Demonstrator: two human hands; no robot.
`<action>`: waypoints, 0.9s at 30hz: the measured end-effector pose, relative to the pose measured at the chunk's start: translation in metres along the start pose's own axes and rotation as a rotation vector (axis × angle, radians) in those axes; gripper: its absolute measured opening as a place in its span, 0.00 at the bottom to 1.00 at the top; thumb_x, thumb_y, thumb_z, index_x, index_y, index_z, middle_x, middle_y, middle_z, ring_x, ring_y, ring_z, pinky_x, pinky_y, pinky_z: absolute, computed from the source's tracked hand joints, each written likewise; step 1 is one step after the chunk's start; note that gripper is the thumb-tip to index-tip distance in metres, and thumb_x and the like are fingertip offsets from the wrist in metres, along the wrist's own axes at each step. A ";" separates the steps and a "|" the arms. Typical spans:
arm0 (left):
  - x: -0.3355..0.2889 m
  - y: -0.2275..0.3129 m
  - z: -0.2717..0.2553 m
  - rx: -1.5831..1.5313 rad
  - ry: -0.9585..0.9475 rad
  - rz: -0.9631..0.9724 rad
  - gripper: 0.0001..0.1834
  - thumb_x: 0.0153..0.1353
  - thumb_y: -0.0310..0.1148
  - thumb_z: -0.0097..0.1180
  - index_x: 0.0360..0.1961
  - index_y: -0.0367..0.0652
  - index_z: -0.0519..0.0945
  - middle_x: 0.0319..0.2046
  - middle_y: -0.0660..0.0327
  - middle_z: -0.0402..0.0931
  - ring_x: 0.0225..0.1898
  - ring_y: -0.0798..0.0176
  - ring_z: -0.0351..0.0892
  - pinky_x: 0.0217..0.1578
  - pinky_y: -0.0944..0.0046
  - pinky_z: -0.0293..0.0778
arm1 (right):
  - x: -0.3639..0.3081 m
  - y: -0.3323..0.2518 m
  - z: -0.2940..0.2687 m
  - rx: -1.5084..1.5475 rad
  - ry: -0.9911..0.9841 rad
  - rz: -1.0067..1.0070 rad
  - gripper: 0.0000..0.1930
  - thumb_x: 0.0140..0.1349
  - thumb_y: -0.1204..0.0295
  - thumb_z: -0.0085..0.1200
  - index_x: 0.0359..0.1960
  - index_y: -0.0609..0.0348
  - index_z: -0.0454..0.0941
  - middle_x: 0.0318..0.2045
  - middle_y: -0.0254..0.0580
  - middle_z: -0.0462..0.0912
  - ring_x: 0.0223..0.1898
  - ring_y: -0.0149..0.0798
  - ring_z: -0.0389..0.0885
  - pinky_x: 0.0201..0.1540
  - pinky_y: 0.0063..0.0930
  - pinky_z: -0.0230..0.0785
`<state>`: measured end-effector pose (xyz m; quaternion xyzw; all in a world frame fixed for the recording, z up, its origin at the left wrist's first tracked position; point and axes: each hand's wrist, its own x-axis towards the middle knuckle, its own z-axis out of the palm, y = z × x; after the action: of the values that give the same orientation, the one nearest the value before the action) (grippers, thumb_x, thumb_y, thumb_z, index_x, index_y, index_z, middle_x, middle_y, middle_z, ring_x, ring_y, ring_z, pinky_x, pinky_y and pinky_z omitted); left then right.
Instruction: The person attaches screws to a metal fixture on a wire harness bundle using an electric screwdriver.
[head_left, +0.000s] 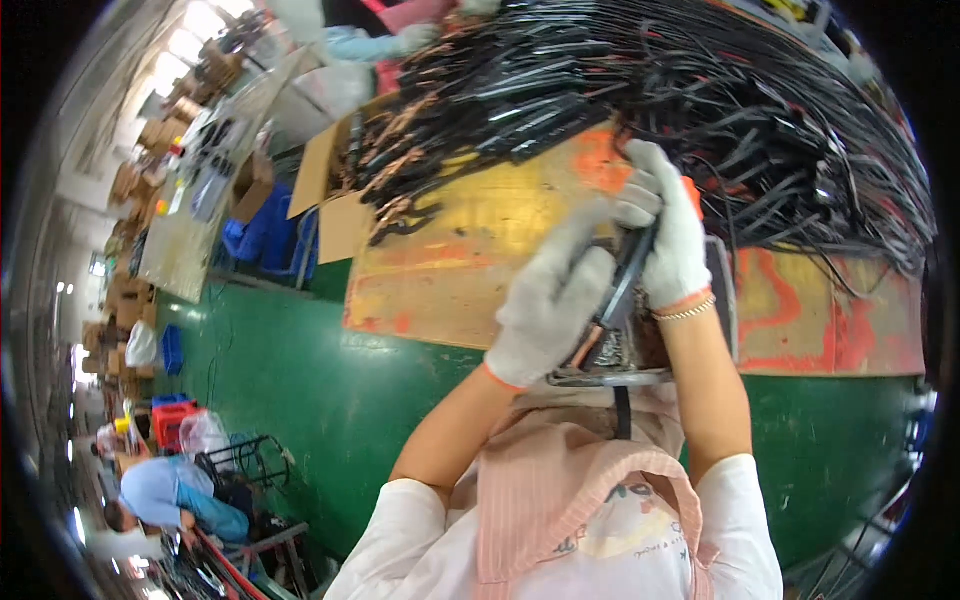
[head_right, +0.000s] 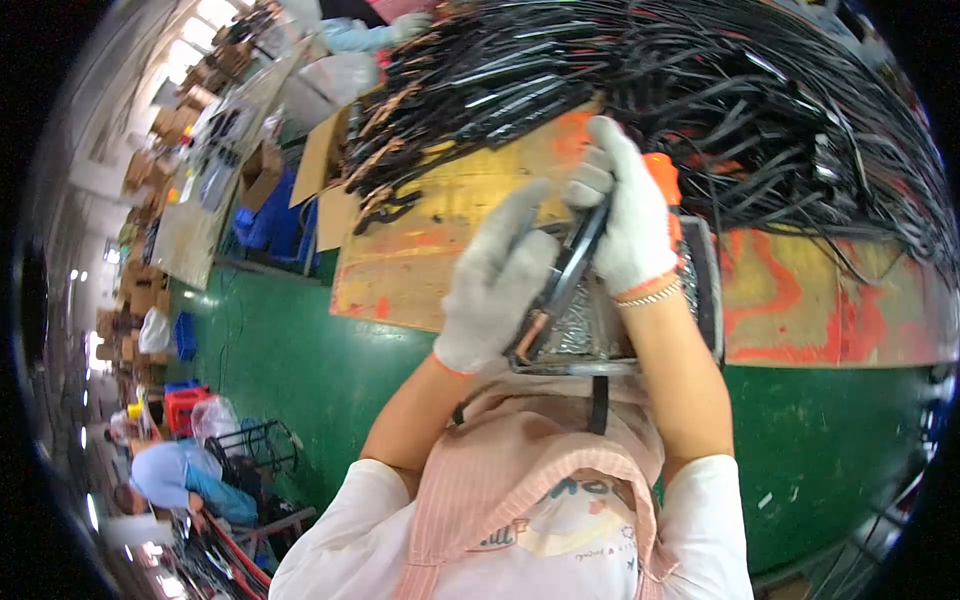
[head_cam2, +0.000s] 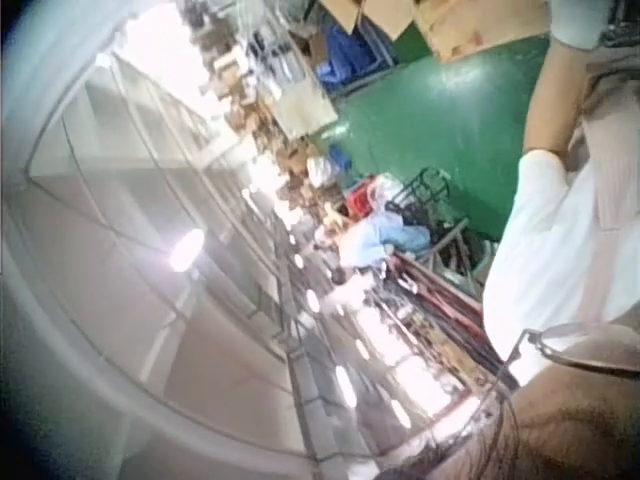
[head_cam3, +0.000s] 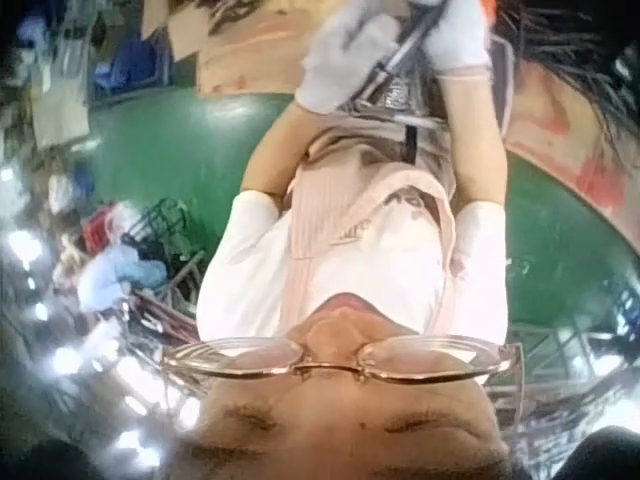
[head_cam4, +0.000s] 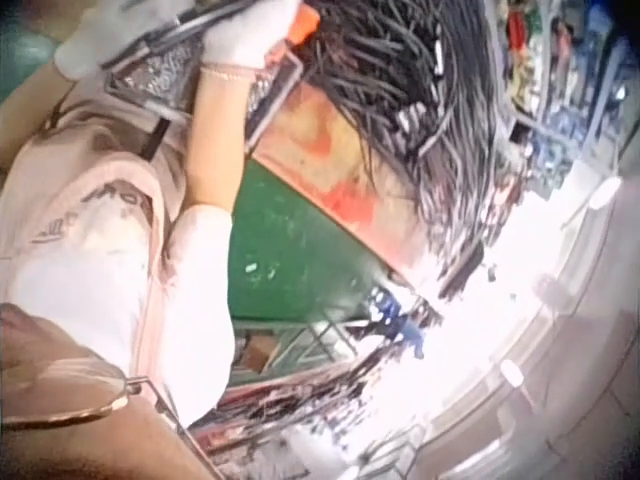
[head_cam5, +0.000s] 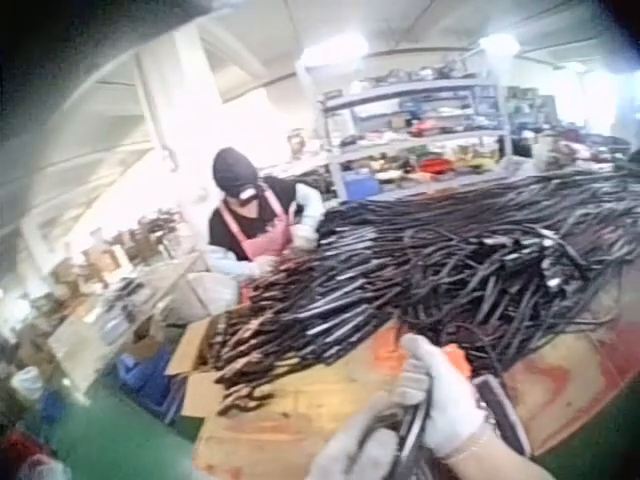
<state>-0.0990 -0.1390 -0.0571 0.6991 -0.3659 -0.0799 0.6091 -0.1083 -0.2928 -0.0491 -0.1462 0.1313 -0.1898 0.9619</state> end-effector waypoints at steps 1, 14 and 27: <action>-0.001 0.000 0.000 -0.109 -0.004 -0.093 0.25 0.65 0.28 0.48 0.62 0.32 0.67 0.39 0.61 0.75 0.37 0.71 0.73 0.41 0.70 0.71 | 0.002 0.001 -0.007 0.039 -0.006 0.021 0.10 0.69 0.68 0.51 0.28 0.49 0.69 0.16 0.18 0.57 0.14 0.19 0.54 0.16 0.14 0.51; 0.002 0.003 0.020 -0.167 0.028 -0.207 0.24 0.67 0.27 0.48 0.63 0.33 0.66 0.41 0.65 0.73 0.35 0.78 0.68 0.36 0.76 0.69 | 0.002 -0.002 -0.028 0.087 -0.100 0.059 0.10 0.69 0.69 0.49 0.27 0.47 0.67 0.16 0.18 0.55 0.13 0.18 0.53 0.15 0.16 0.48; 0.008 0.027 0.018 -0.156 -0.021 -0.167 0.18 0.66 0.22 0.42 0.57 0.38 0.72 0.43 0.64 0.75 0.40 0.74 0.72 0.45 0.73 0.69 | 0.000 -0.011 -0.013 -0.016 -0.035 0.027 0.12 0.67 0.68 0.53 0.25 0.47 0.66 0.18 0.20 0.59 0.16 0.19 0.56 0.17 0.15 0.54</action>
<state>-0.1145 -0.1572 -0.0344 0.6769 -0.3055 -0.1657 0.6489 -0.1162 -0.3053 -0.0574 -0.1555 0.1180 -0.1733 0.9653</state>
